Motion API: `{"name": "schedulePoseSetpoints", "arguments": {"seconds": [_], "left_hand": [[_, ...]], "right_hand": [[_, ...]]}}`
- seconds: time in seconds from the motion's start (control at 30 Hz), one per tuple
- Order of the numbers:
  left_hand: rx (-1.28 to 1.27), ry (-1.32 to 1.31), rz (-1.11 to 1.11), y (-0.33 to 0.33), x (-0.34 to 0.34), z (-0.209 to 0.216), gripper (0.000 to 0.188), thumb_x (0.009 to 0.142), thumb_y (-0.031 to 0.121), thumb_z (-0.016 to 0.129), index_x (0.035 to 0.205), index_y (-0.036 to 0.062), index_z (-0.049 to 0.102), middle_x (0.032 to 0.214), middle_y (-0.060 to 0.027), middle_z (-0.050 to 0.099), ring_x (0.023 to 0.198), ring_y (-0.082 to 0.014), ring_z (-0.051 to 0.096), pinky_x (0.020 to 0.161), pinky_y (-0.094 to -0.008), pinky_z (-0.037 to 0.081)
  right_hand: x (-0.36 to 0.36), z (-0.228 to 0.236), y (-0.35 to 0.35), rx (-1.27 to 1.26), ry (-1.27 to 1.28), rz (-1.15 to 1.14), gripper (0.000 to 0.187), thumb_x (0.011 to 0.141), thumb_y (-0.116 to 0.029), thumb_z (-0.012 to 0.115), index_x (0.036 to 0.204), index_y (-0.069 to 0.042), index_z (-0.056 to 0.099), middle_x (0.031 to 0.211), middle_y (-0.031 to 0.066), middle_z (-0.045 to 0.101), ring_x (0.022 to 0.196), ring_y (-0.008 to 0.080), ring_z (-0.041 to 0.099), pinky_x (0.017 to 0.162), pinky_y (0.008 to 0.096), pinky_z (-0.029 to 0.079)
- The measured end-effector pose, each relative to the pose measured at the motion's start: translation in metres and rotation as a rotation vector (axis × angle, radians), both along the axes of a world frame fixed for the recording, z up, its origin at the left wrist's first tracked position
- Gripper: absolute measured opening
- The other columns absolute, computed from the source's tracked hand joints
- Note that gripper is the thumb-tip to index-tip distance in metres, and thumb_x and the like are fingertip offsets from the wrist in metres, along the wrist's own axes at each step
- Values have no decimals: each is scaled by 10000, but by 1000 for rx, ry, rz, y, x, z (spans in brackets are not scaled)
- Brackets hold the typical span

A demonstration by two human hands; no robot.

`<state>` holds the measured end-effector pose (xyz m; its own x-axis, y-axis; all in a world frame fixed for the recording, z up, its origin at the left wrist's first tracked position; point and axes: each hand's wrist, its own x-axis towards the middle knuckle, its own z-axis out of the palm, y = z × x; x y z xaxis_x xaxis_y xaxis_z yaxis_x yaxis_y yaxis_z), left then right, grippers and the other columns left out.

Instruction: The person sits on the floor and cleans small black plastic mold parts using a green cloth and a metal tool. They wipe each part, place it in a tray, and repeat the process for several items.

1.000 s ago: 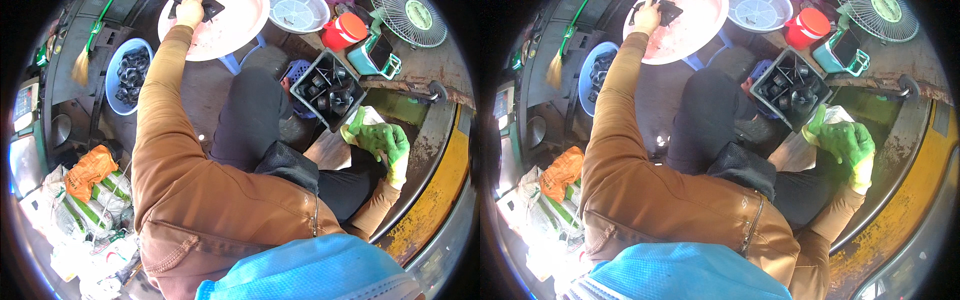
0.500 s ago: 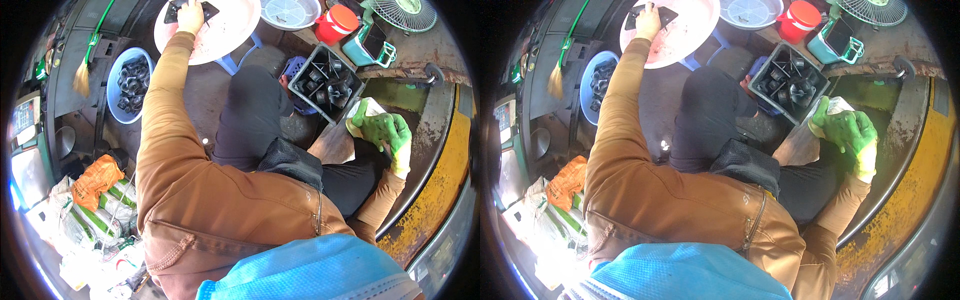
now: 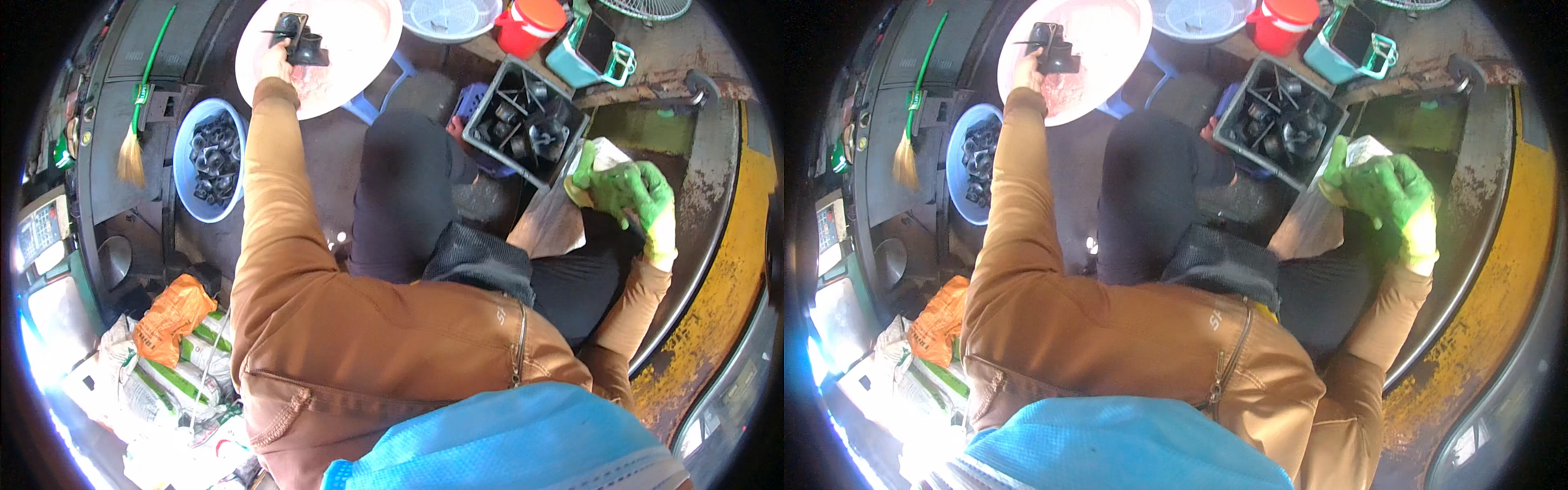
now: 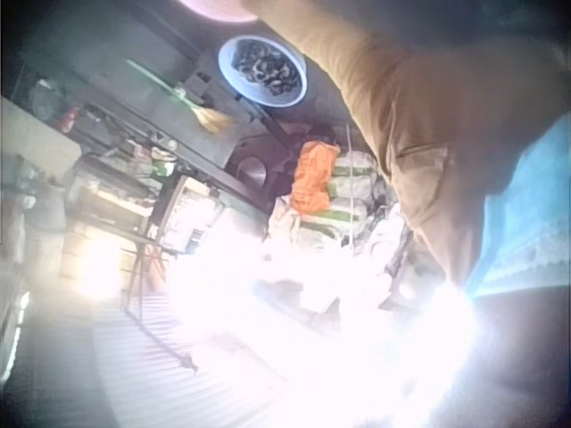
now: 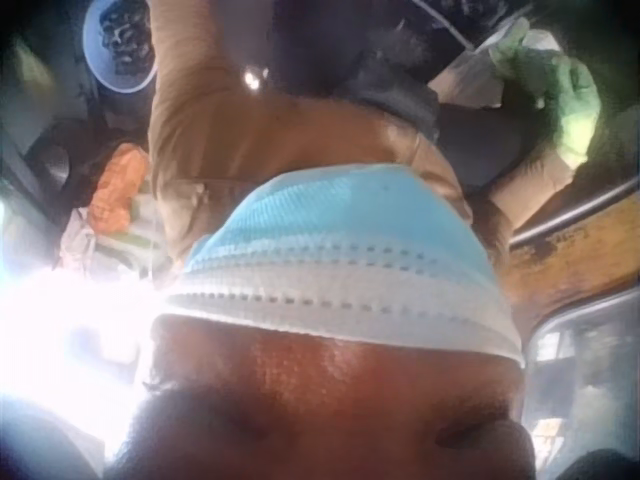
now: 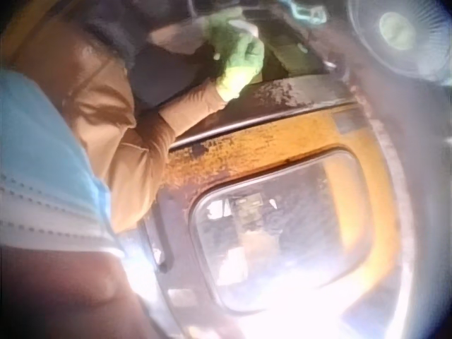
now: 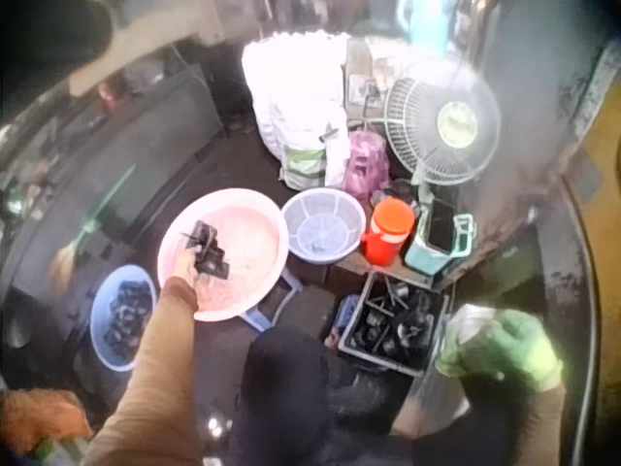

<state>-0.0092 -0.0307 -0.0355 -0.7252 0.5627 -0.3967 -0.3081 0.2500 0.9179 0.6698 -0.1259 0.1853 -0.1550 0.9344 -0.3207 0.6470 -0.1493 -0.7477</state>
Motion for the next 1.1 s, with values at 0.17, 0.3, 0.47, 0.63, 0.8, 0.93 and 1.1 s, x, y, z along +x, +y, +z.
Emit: {"name": "schedulePoseSetpoints", "arguments": {"seconds": [0.17, 0.3, 0.47, 0.63, 0.8, 0.93, 1.1], "left_hand": [[205, -301, 124, -1, -11, 4, 279, 860, 137, 648, 1100, 6, 590, 1032, -146, 648, 904, -303, 634, 829, -429, 506], [197, -233, 51, -5, -12, 8, 261, 876, 138, 618, 1092, -5, 588, 1061, -157, 646, 925, -309, 630, 860, -425, 502], [-47, 15, 12, -9, 19, 33, 315, 871, 146, 611, 1130, -33, 586, 1118, -161, 634, 960, -260, 627, 919, -352, 462], [-99, 234, -515, 12, 117, 75, 483, 787, 187, 728, 1174, -55, 573, 1111, -161, 635, 944, -214, 633, 829, -328, 495], [-171, 398, -957, 19, 274, 72, 810, 720, 369, 788, 1335, -43, 459, 1348, -200, 492, 1273, -282, 433, 1065, -363, 324], [-243, 191, -1043, -1, 366, 41, 708, 770, 298, 757, 1353, 22, 464, 1332, -176, 518, 1214, -297, 496, 985, -388, 418], [-333, 228, -1002, -28, 417, -9, 631, 819, 113, 676, 1374, -13, 403, 1231, -169, 588, 1132, -248, 563, 955, -326, 435]], "right_hand": [[2, -1, -2, -139, 175, -83, 174, 919, -199, 583, 961, -32, 608, 806, -9, 588, 703, 61, 524, 608, 216, 429], [2, 3, -4, -78, 70, -90, 197, 924, -215, 584, 976, -27, 615, 816, -5, 595, 688, 62, 525, 583, 219, 428], [0, 6, -9, -107, 182, -140, 215, 933, -237, 581, 977, -30, 619, 824, 3, 604, 707, 62, 538, 603, 220, 441], [2, 8, -11, -55, 88, -92, 212, 929, -236, 582, 975, -33, 619, 838, 3, 607, 754, 65, 550, 645, 219, 454], [4, 6, -15, 254, -48, 144, 239, 908, -229, 585, 1012, -17, 613, 882, 29, 605, 805, 92, 558, 683, 242, 461], [8, 8, -16, 196, -20, 110, 263, 901, -248, 590, 1012, -10, 617, 911, 42, 598, 821, 101, 560, 719, 256, 459], [15, 8, -17, 143, 77, 52, 284, 903, -279, 601, 1011, -18, 621, 892, 32, 602, 820, 98, 553, 718, 256, 451]]}}
